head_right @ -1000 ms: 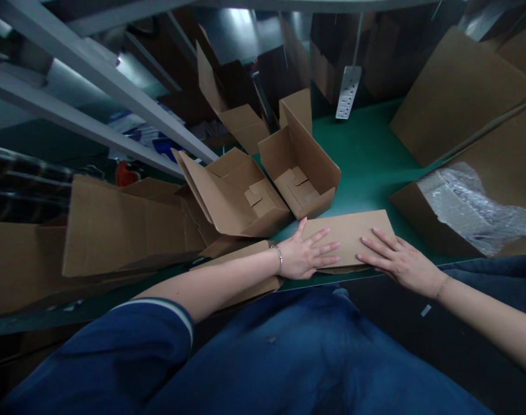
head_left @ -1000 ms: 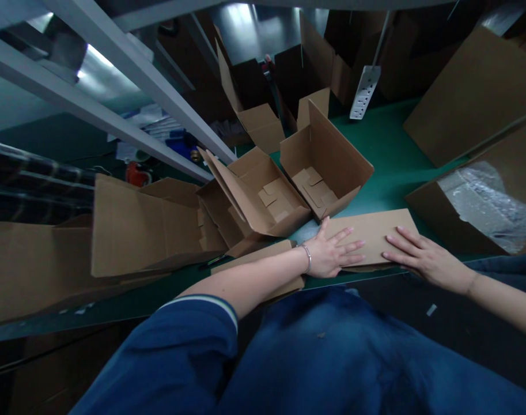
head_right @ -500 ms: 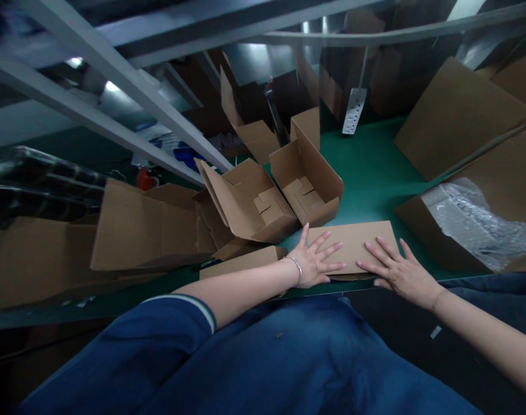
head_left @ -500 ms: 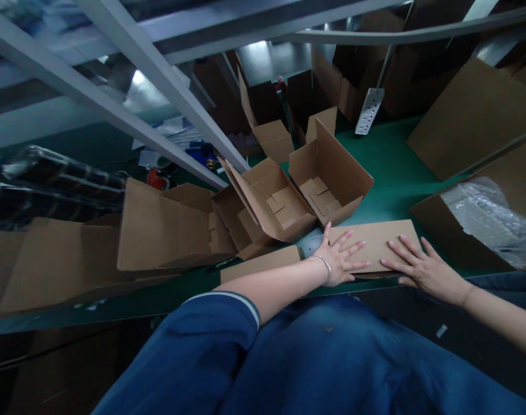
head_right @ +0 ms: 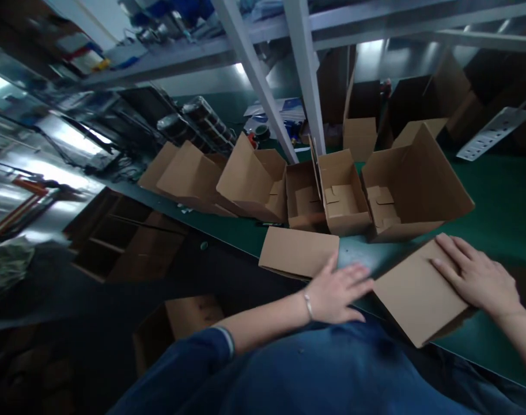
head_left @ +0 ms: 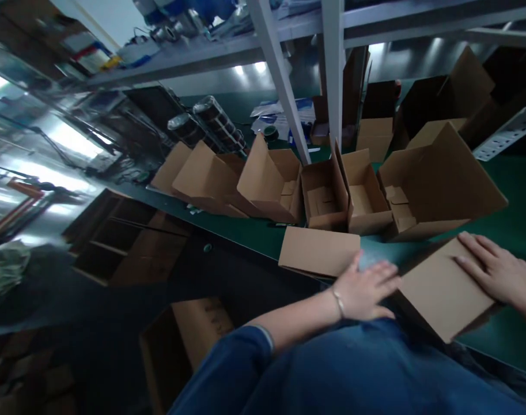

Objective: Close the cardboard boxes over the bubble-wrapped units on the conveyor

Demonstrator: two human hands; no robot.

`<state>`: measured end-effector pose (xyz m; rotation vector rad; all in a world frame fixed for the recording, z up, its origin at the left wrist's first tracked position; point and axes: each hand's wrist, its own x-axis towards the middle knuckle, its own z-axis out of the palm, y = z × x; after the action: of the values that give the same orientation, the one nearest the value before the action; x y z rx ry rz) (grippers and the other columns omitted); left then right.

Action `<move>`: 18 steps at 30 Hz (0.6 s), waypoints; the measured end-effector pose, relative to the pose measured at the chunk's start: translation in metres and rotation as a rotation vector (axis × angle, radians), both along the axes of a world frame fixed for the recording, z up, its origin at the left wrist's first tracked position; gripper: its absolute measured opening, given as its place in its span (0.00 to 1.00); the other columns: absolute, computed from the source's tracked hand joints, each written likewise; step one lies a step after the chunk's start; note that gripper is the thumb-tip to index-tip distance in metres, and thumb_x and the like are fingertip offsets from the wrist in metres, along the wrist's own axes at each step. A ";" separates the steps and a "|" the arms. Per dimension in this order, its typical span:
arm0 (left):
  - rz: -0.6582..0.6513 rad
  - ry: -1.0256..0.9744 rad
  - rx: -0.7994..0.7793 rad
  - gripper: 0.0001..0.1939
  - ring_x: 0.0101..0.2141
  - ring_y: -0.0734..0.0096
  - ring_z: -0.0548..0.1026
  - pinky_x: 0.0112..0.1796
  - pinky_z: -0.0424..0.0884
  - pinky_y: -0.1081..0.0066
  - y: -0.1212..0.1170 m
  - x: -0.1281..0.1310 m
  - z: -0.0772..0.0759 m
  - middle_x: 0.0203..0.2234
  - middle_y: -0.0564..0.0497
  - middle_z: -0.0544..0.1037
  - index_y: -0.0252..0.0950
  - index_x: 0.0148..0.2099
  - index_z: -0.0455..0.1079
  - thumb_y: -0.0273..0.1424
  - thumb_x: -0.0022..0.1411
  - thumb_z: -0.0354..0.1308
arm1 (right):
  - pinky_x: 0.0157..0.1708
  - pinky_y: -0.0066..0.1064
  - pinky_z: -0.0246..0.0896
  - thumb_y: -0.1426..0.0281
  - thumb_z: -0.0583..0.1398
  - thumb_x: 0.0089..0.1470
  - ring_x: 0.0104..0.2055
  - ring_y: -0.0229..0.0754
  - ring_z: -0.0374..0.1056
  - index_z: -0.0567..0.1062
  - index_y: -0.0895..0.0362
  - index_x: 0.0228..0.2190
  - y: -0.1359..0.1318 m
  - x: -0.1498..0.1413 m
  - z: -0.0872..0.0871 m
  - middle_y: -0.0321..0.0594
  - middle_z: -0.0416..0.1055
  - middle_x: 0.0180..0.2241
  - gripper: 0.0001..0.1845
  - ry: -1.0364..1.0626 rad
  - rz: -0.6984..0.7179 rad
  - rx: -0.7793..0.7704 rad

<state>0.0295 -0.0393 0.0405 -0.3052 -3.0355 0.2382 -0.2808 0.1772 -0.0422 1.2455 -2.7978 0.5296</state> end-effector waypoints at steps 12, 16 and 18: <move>0.487 -0.213 -0.003 0.58 0.57 0.36 0.42 0.52 0.39 0.42 -0.110 0.028 0.020 0.62 0.43 0.39 0.50 0.64 0.35 0.55 0.35 0.61 | 0.54 0.51 0.41 0.46 0.54 0.45 0.59 0.58 0.47 0.53 0.52 0.58 -0.013 0.041 0.000 0.49 0.52 0.58 0.43 -0.047 -0.272 -0.285; 0.755 -0.018 0.149 0.58 0.54 0.32 0.49 0.48 0.44 0.40 -0.063 0.026 0.008 0.58 0.34 0.46 0.44 0.64 0.38 0.56 0.36 0.60 | 0.47 0.42 0.58 0.48 0.59 0.41 0.53 0.55 0.58 0.51 0.50 0.59 -0.009 0.064 -0.008 0.48 0.53 0.56 0.47 -0.470 -0.462 -0.526; 0.868 0.035 0.244 0.58 0.52 0.29 0.51 0.46 0.46 0.38 -0.038 0.019 0.001 0.56 0.30 0.49 0.40 0.65 0.38 0.57 0.38 0.59 | 0.49 0.41 0.58 0.49 0.61 0.41 0.53 0.55 0.58 0.51 0.49 0.58 -0.020 0.083 -0.005 0.47 0.53 0.56 0.47 -0.538 -0.449 -0.583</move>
<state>0.0483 -0.0770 0.0416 1.0219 -2.9004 -0.0868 -0.1981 0.1570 -0.0468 0.3802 -2.7991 1.6658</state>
